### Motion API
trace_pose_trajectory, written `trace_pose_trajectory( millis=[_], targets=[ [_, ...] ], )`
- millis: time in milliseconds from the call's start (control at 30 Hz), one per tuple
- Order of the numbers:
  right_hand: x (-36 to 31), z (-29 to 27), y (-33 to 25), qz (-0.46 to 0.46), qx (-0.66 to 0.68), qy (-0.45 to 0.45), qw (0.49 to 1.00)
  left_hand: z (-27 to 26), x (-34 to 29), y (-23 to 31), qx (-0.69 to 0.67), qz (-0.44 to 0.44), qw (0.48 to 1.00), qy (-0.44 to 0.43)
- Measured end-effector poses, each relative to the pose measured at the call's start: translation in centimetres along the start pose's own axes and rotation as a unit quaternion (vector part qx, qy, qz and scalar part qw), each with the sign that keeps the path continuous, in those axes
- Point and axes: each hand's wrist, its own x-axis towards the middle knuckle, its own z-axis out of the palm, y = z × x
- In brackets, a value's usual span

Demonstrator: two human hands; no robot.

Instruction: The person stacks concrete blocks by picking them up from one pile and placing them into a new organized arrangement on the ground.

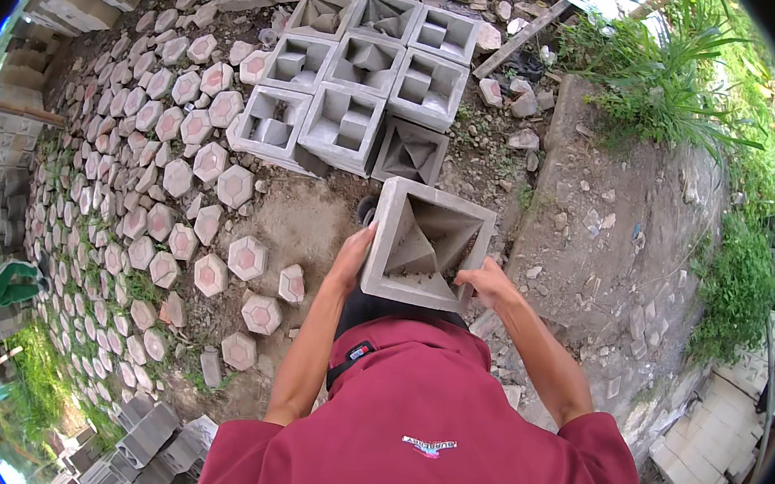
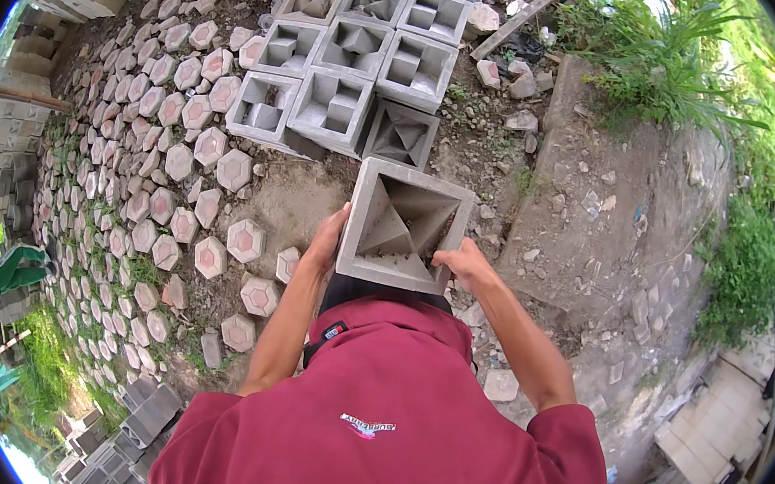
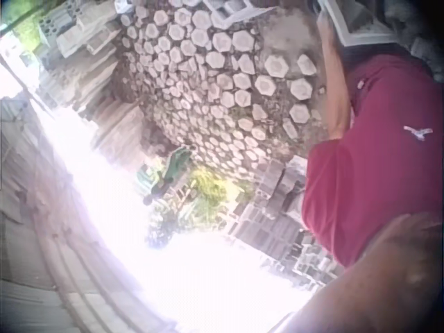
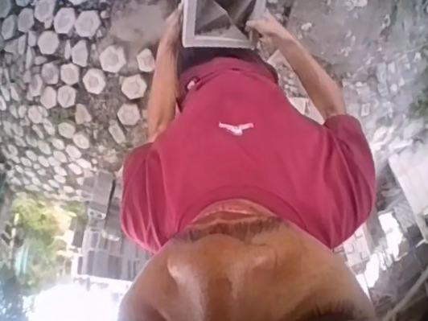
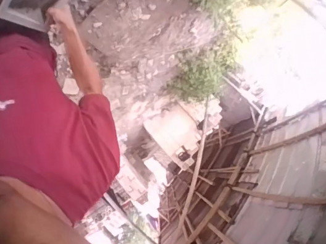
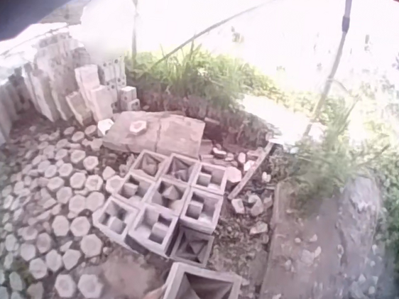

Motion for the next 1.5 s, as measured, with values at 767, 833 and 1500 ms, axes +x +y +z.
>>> trace_pose_trajectory(
  millis=[767, 833, 1500],
  targets=[
    [37.1, -3.6, 0.0, -0.024, 0.015, -0.006, 1.000, -2.7, 29.5, -8.0, -0.523, -0.052, 0.836, 0.155],
    [38.1, -3.8, 0.4, -0.024, 0.021, -0.012, 0.999, -3.0, 30.8, -8.1, -0.521, -0.045, 0.836, 0.168],
    [41.0, -2.0, 1.6, 0.046, 0.368, 0.081, 0.925, -3.0, 35.7, -12.4, -0.559, -0.026, 0.798, 0.223]
  ],
)
